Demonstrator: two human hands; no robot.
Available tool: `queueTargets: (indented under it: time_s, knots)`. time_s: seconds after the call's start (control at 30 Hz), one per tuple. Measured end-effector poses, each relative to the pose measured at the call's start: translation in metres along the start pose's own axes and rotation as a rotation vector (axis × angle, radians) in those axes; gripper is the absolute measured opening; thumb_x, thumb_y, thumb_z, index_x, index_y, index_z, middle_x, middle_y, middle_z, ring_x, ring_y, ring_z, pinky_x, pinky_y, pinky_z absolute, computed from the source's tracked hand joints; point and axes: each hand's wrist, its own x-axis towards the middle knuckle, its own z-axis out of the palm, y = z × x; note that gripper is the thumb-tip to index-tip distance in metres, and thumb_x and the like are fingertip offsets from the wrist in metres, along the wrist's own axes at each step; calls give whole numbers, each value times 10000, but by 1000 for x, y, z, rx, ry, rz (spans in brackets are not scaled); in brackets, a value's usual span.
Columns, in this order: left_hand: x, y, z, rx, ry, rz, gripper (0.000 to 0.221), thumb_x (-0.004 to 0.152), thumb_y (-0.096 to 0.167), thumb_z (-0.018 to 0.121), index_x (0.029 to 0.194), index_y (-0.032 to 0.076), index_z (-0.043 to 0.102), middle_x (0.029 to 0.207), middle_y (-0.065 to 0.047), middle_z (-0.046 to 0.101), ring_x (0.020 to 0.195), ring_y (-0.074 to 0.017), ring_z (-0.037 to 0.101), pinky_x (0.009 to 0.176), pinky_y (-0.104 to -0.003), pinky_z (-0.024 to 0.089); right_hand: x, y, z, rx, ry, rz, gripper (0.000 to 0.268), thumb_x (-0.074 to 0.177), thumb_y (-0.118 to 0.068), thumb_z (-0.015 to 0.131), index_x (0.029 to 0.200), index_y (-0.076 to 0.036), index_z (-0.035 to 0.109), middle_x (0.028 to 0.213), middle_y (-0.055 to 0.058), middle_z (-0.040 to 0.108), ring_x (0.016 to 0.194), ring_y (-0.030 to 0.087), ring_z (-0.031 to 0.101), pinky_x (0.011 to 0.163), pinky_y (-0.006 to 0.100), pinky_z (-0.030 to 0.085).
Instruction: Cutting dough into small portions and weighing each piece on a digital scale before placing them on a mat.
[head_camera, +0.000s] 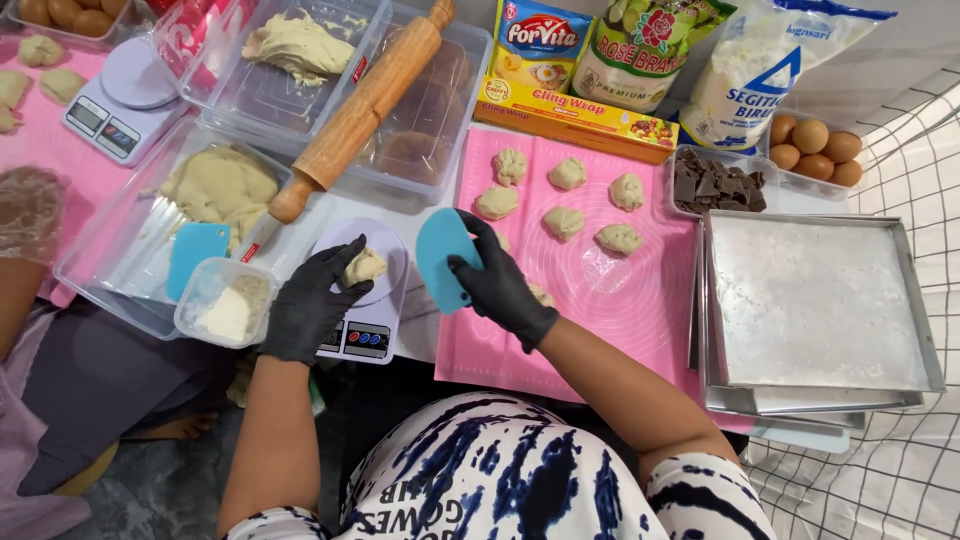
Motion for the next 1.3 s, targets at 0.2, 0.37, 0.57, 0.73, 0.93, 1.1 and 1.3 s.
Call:
queueTargets:
  time_s: [0.2, 0.37, 0.57, 0.73, 0.93, 1.1, 1.3]
  knots:
    - [4, 13, -7, -29, 28, 34, 615, 847, 403, 829, 1427, 287, 658, 1219, -141, 708, 1145, -336, 681, 903, -427, 581, 25, -30, 55, -177, -31, -53, 658, 970, -197, 581, 1586, -207, 348, 948, 216, 700, 624, 315, 707, 446, 358, 560]
    - [8, 13, -7, -8, 55, 55, 594, 838, 420, 838, 1395, 285, 684, 1160, -136, 724, 1069, -331, 708, 841, -413, 598, 26, -45, 64, -289, -121, -45, 719, 987, -196, 543, 1630, -252, 226, 886, 236, 713, 647, 361, 728, 538, 409, 579]
    - [8, 0, 4, 27, 93, 127, 568, 857, 395, 825, 1382, 219, 697, 1160, -171, 717, 1092, -372, 688, 878, -425, 578, 34, -37, 73, -448, -188, -179, 758, 1002, -149, 478, 1657, -195, 100, 1241, 345, 638, 1037, 489, 683, 860, 534, 582]
    - [11, 0, 4, 59, 75, 119, 541, 857, 406, 812, 1365, 255, 707, 1145, -136, 729, 1091, -349, 693, 882, -411, 575, 34, -36, 86, -567, -202, -242, 761, 1005, -158, 446, 1660, -190, 61, 1350, 339, 592, 1140, 496, 642, 950, 562, 546]
    - [14, -2, 8, 160, 65, 114, 547, 852, 358, 797, 1379, 253, 694, 1221, -138, 718, 1153, -344, 676, 978, -416, 546, 28, -11, 115, -940, 28, -702, 657, 970, -232, 504, 1543, 38, 329, 879, 182, 708, 738, 372, 722, 603, 463, 600]
    - [11, -26, 17, 350, 47, 12, 555, 866, 455, 742, 1401, 324, 672, 1295, -38, 700, 1204, -249, 668, 1021, -349, 537, 22, -9, 116, -1251, 208, -1039, 540, 976, -119, 564, 1447, 111, 436, 799, 173, 655, 667, 303, 669, 561, 365, 567]
    - [17, 45, -19, 306, -190, -250, 404, 923, 474, 585, 1236, 252, 712, 1282, -16, 696, 1150, -262, 670, 883, -440, 556, 15, -12, 105, -641, -356, -427, 998, 911, 80, 485, 1649, -252, -100, 778, 153, 633, 526, 313, 581, 469, 437, 455]
